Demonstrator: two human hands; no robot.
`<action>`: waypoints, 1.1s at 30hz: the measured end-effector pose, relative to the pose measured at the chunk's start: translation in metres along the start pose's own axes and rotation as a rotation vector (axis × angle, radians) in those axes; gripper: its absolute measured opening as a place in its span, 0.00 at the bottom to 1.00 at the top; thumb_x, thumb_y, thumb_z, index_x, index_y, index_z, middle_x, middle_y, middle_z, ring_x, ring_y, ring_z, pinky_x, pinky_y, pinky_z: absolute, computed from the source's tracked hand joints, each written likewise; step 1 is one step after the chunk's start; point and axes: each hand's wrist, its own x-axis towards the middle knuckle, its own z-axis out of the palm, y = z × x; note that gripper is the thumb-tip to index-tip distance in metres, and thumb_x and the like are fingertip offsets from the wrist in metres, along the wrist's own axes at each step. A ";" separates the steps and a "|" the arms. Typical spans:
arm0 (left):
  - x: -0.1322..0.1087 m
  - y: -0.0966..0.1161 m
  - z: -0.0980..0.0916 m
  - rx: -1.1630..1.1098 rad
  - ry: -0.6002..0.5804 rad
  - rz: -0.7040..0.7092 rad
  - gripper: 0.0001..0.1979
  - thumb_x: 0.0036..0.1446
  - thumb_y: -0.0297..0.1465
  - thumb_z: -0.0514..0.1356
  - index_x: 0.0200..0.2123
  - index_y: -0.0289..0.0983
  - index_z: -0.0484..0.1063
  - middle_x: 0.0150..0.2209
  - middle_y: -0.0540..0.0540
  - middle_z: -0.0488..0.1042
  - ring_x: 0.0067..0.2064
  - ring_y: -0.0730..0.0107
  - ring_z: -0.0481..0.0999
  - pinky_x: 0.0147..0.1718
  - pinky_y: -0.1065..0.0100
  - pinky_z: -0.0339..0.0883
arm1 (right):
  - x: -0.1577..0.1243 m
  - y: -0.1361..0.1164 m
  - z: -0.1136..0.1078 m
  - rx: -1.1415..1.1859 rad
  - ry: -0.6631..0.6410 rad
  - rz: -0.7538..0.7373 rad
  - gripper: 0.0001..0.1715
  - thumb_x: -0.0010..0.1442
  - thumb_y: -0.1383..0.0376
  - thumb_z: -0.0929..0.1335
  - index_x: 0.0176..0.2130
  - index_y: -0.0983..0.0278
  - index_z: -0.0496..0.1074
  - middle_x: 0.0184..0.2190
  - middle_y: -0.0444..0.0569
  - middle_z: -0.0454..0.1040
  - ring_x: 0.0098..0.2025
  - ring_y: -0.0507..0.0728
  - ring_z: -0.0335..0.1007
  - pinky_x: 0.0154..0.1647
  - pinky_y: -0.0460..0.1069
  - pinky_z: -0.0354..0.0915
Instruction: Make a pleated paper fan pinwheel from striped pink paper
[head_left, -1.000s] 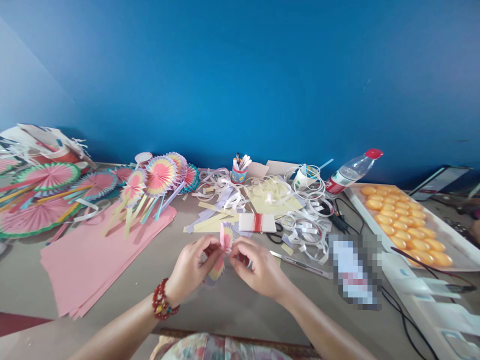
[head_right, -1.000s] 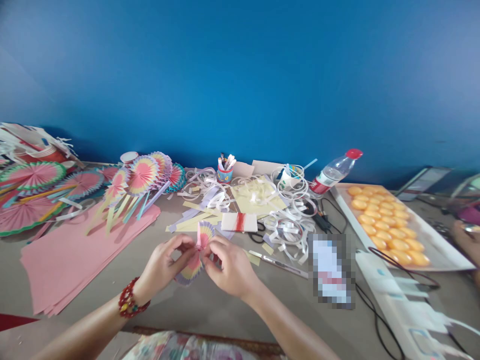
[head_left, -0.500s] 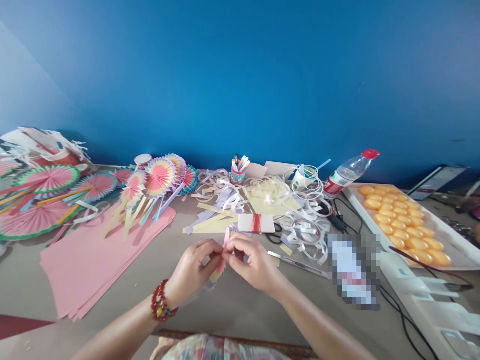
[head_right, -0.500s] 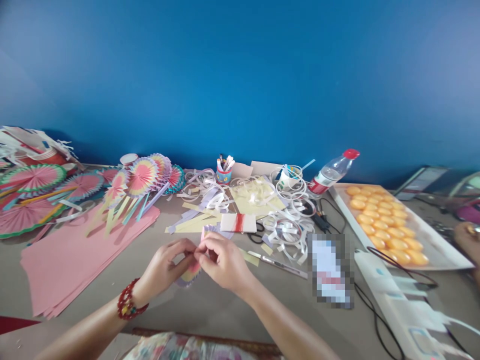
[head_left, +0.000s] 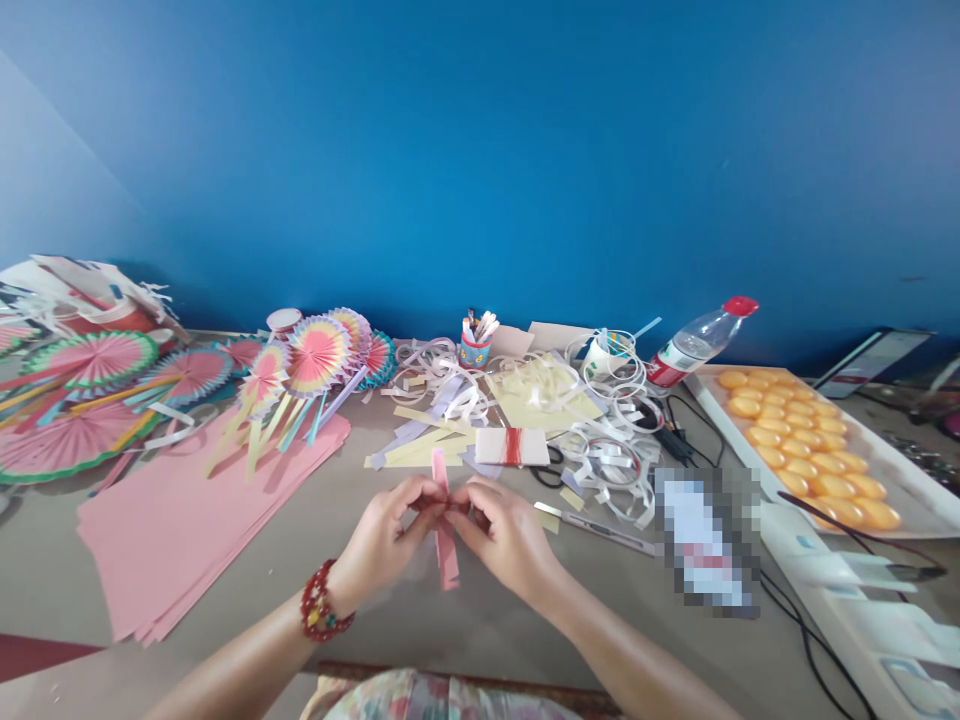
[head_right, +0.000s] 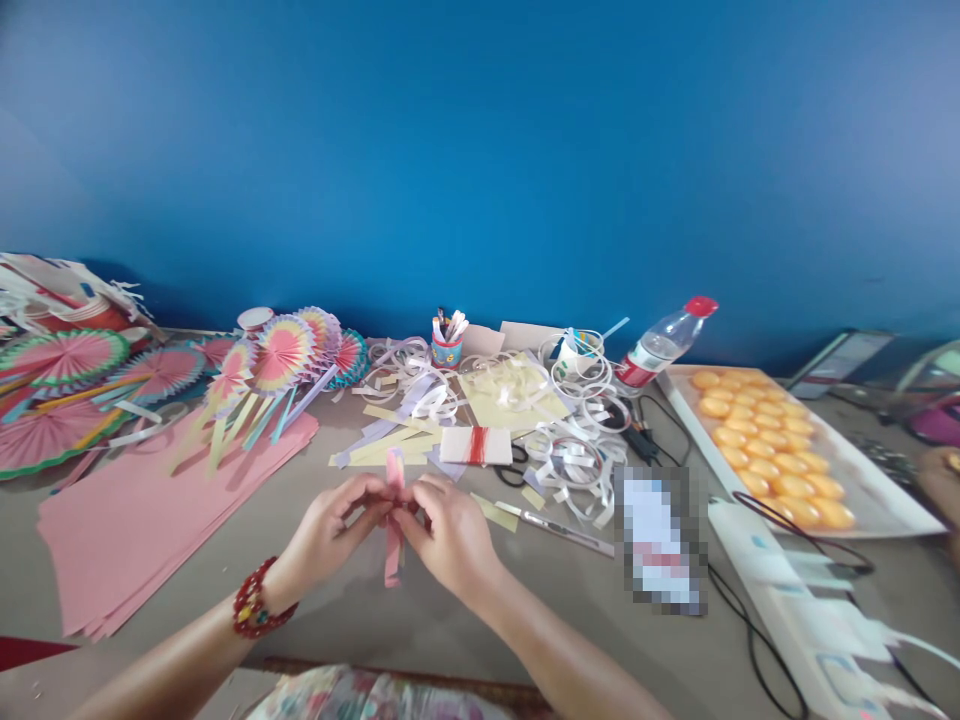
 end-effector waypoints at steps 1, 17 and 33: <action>0.000 -0.001 0.000 0.009 -0.005 0.007 0.07 0.66 0.32 0.54 0.39 0.38 0.71 0.33 0.48 0.76 0.33 0.71 0.75 0.34 0.73 0.66 | 0.000 0.000 0.000 -0.007 0.004 -0.006 0.04 0.61 0.69 0.68 0.33 0.61 0.69 0.30 0.44 0.72 0.29 0.53 0.66 0.30 0.46 0.58; -0.003 -0.003 0.000 0.071 0.013 0.083 0.02 0.63 0.28 0.56 0.37 0.38 0.67 0.34 0.48 0.75 0.35 0.70 0.76 0.37 0.69 0.69 | 0.002 0.002 0.002 0.205 -0.043 0.120 0.09 0.61 0.69 0.64 0.29 0.62 0.64 0.25 0.41 0.67 0.28 0.52 0.62 0.29 0.45 0.56; -0.001 -0.003 0.000 0.097 -0.012 0.067 0.08 0.64 0.28 0.54 0.33 0.37 0.71 0.31 0.48 0.73 0.33 0.69 0.72 0.34 0.70 0.65 | 0.003 0.004 0.000 0.250 -0.084 0.136 0.08 0.63 0.67 0.64 0.30 0.62 0.65 0.26 0.41 0.67 0.28 0.51 0.61 0.30 0.44 0.56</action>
